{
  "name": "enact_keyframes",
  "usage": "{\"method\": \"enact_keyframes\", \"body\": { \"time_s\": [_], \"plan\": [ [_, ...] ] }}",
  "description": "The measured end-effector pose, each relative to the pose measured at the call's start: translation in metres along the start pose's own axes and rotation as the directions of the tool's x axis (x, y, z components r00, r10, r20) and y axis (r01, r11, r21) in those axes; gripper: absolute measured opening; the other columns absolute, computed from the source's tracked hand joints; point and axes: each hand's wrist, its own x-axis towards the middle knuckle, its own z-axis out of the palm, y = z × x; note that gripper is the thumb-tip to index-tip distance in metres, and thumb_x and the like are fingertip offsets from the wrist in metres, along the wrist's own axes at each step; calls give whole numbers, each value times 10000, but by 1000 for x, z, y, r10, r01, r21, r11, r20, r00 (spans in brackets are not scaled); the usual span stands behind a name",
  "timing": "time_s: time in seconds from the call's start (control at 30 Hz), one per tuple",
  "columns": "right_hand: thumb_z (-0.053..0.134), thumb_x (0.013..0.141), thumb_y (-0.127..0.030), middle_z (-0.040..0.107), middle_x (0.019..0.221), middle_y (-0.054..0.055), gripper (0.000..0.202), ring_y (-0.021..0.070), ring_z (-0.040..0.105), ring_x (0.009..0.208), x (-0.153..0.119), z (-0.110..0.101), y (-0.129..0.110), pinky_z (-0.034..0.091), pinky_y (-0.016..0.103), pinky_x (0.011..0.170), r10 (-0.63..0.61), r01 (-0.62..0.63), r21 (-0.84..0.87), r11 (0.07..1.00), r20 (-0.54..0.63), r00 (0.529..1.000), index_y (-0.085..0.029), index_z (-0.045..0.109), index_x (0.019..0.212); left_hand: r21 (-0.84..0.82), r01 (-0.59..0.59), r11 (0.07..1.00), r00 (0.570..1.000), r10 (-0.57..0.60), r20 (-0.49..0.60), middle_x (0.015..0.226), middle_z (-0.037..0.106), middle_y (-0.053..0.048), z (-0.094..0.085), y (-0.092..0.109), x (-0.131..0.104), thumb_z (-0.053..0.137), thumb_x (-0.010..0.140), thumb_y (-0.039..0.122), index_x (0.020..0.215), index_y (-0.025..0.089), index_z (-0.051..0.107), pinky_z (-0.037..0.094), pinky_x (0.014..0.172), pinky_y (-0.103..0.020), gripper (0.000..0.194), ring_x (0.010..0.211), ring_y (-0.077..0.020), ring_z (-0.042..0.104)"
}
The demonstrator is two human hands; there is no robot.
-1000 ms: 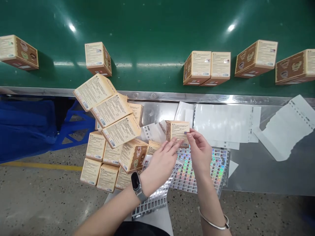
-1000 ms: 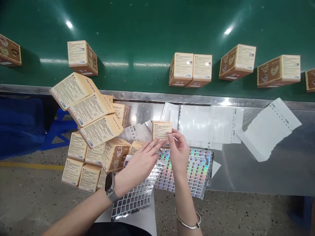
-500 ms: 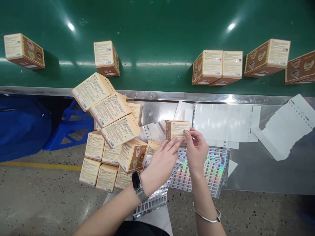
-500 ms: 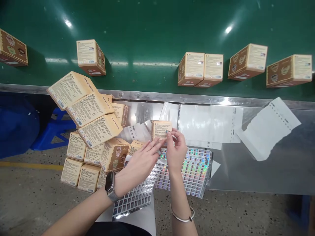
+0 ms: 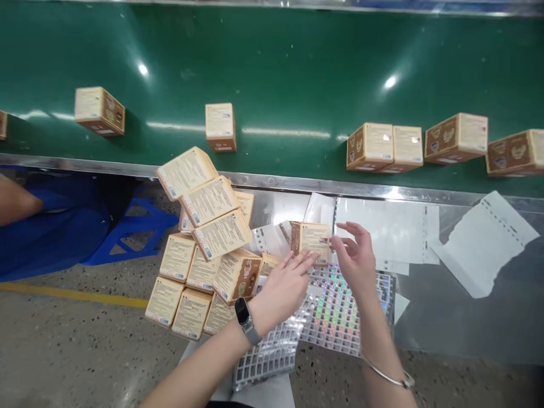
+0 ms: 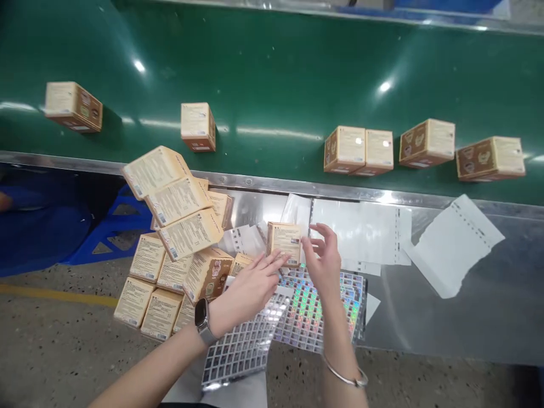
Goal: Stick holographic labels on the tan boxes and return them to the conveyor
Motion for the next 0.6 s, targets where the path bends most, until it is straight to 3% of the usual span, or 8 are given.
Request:
{"method": "enact_keyframes", "body": {
  "time_s": [0.03, 0.13, 0.2, 0.27, 0.33, 0.4, 0.47, 0.6],
  "plan": [
    [613, 809, -456, 506, 1417, 156, 608, 255, 676, 1020, 4, -10, 1, 593, 389, 757, -96, 111, -72, 991, 184, 978, -261, 417, 1351, -24, -8, 1000, 1000, 8, -22, 1560, 404, -108, -2, 0, -2, 493, 954, 125, 986, 105, 692, 318, 1203, -419, 203, 1469, -245, 328],
    [651, 751, -347, 259, 1609, 158, 931, 342, 545, 1284, 13, -27, 3, 561, 461, 917, -241, 459, -271, 846, 573, 783, -292, 166, 1544, -149, -12, 989, 999, 4, -53, 1388, 602, -120, -21, 7, -17, 485, 976, 168, 980, 112, 677, 422, 1103, -381, 200, 1320, -240, 534],
    [641, 734, -280, 271, 1606, 159, 994, 364, 549, 1282, 18, -27, 1, 557, 486, 924, -228, 598, -373, 709, 682, 695, -288, 98, 1567, -262, 43, 964, 999, -42, 10, 1074, 745, -75, -41, 14, -36, 495, 975, 203, 907, 147, 663, 523, 874, -334, 190, 1000, -218, 699],
    [619, 723, -236, 333, 1567, 168, 992, 344, 662, 1115, 25, -22, -4, 600, 458, 806, -180, 657, -417, 628, 743, 644, -278, 104, 1569, -373, 136, 918, 989, -105, 102, 818, 735, -5, -60, 21, -61, 519, 963, 234, 855, 189, 646, 479, 651, -279, 173, 725, -174, 688],
    [599, 724, -221, 380, 1525, 168, 962, 291, 722, 941, 39, -16, -11, 613, 408, 696, -166, 676, -404, 616, 772, 613, -266, 134, 1564, -480, 224, 848, 974, -173, 150, 747, 701, 32, -73, 23, -88, 546, 942, 234, 847, 217, 641, 414, 601, -248, 135, 658, -140, 643],
    [620, 717, -229, 403, 1497, 175, 938, 282, 716, 966, 63, -12, -23, 612, 385, 742, -229, 693, -368, 620, 760, 608, -232, 192, 1552, -573, 299, 763, 954, -248, 168, 756, 685, 41, -80, 20, -115, 557, 924, 226, 845, 226, 639, 400, 641, -233, 114, 689, -126, 617],
    [670, 714, -245, 421, 1473, 211, 905, 324, 652, 1136, 94, -7, -43, 577, 382, 880, -314, 699, -376, 609, 695, 647, -161, 273, 1523, -646, 367, 669, 926, -326, 188, 785, 674, 33, -83, 13, -138, 537, 918, 224, 838, 218, 631, 402, 690, -231, 123, 739, -130, 599],
    [685, 813, -325, 292, 1541, 330, 782, 449, 508, 1303, 135, 15, -96, 505, 451, 966, -291, 558, -599, 574, 488, 823, -23, 366, 1461, -741, 445, 503, 865, -457, 209, 811, 624, 7, -83, -2, -168, 482, 916, 260, 786, 194, 583, 404, 719, -244, 177, 790, -149, 567]
  ]
}}
